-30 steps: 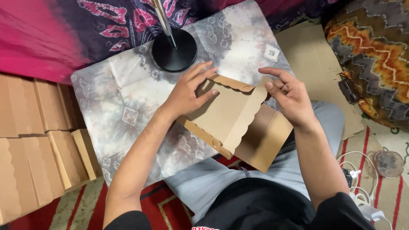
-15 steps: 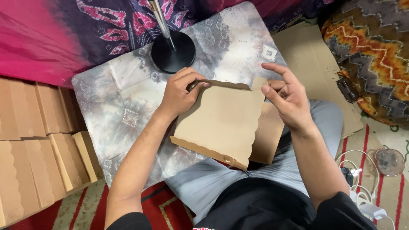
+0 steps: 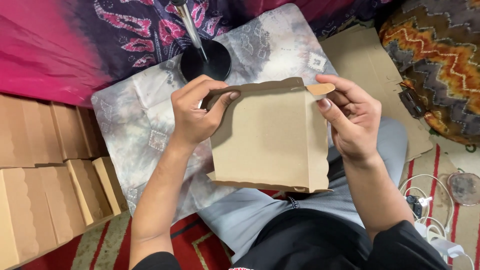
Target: Assembling a cardboard box by folding and tucking flaps from a flat template
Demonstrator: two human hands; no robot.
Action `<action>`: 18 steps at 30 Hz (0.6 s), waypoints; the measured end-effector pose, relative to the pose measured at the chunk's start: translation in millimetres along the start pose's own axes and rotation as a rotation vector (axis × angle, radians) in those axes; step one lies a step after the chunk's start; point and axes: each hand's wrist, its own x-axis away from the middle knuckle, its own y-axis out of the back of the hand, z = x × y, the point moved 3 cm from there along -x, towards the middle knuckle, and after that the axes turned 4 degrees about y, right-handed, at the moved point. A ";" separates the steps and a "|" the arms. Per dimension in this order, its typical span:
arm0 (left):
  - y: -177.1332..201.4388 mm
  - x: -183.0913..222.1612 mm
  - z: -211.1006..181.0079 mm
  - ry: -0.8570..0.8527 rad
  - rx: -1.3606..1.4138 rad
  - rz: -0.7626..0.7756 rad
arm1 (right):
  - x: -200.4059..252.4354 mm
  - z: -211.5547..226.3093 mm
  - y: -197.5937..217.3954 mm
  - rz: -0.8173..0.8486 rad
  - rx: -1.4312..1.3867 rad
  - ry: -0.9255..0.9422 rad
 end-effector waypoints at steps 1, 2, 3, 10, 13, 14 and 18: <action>2.1 -0.5 -1.7 -0.001 0.000 0.001 | -1.9 3.7 -2.2 -0.001 0.000 0.001; 4.5 -1.1 -3.0 0.006 0.014 0.000 | -4.1 8.0 -4.8 0.008 0.002 0.028; 6.8 -1.8 -4.4 0.014 0.029 -0.001 | -6.3 12.4 -7.3 0.017 0.004 0.055; 16.1 -2.9 -12.8 0.057 0.057 -0.008 | -21.7 45.9 -24.8 0.082 0.039 0.136; 16.1 2.1 -15.4 0.066 -0.177 0.004 | -22.4 60.5 -32.3 0.123 0.148 0.098; 16.4 2.3 -15.0 0.077 -0.171 0.000 | -23.0 61.0 -32.4 0.124 0.169 0.107; 17.3 1.1 -17.6 0.076 -0.176 -0.003 | -24.8 61.4 -32.8 0.145 0.188 0.139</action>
